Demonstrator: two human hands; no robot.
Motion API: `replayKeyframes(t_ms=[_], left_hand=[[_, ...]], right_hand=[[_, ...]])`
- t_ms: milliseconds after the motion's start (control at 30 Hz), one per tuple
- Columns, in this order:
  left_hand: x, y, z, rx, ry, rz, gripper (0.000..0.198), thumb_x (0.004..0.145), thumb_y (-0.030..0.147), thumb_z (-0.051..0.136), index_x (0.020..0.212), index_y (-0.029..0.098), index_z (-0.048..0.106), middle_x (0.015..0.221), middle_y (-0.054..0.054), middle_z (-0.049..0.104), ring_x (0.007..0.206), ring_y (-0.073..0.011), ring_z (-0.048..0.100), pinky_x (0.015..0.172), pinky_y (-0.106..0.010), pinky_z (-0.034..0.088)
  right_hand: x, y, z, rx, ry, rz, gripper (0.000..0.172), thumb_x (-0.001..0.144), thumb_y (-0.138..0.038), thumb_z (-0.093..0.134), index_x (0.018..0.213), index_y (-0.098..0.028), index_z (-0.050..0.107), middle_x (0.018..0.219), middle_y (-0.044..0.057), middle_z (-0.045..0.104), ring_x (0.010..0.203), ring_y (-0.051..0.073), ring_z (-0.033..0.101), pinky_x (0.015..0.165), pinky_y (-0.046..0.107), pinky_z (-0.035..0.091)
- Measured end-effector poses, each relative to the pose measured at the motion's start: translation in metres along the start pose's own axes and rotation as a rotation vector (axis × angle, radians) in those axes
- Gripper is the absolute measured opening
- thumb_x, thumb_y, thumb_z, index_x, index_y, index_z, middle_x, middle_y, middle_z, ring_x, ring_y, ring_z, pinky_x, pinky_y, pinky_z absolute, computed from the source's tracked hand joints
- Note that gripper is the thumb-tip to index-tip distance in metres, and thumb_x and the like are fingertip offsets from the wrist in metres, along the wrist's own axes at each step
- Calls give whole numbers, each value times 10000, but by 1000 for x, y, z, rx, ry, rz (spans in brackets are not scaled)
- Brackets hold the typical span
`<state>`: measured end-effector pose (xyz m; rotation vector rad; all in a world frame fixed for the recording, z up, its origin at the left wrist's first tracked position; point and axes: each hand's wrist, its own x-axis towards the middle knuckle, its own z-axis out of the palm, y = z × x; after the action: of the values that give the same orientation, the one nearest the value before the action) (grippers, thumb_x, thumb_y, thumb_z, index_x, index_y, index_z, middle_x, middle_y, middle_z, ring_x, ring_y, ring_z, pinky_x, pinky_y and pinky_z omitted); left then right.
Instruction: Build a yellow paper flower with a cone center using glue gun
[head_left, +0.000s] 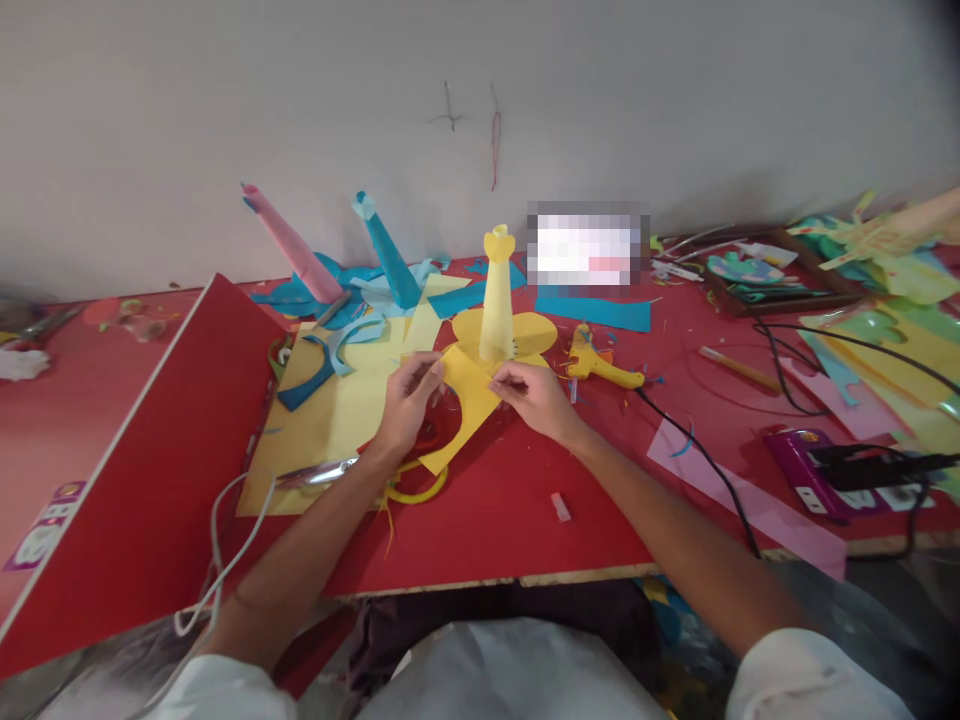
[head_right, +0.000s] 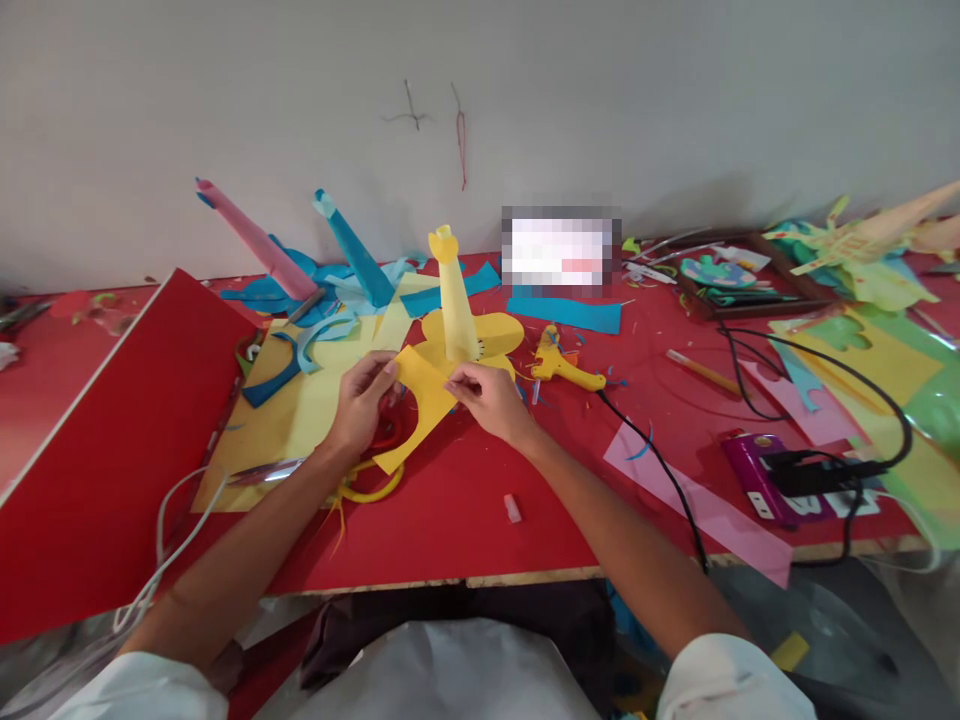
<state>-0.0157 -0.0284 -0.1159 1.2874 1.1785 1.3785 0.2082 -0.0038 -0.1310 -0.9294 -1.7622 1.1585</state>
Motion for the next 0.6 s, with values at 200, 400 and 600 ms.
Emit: replayKeyframes(t_ms=[200,400,600], left_hand=[[-2,8,0,187,113,195,316,1015,500,611,1032,204,721,945,-60,704,935,-195,661,903,-320,500],[-6,15,17,585,-8,237,257,1022,414,566,1058,211,719,1121,-102,768,1112,-267,670,1050,-412,443],[12,19,48,553,-110,172,238,961,420,611,858,209,578,856,-33,651,820,-196,575,804,-316,430]], right_hand=[[-2,-6,-4,-271,366,-129,422,1027,-568,561,787,-223,608,695,18,638,674,186,627,682,304,448],[-6,-13,0,-246,436,-94,420,1043,-584,521,820,-238,608,765,47,669,744,210,647,726,324,480],[-4,-11,5,-242,422,-61,417,1041,-607,515,836,-249,581,776,46,670,775,224,670,761,328,505]])
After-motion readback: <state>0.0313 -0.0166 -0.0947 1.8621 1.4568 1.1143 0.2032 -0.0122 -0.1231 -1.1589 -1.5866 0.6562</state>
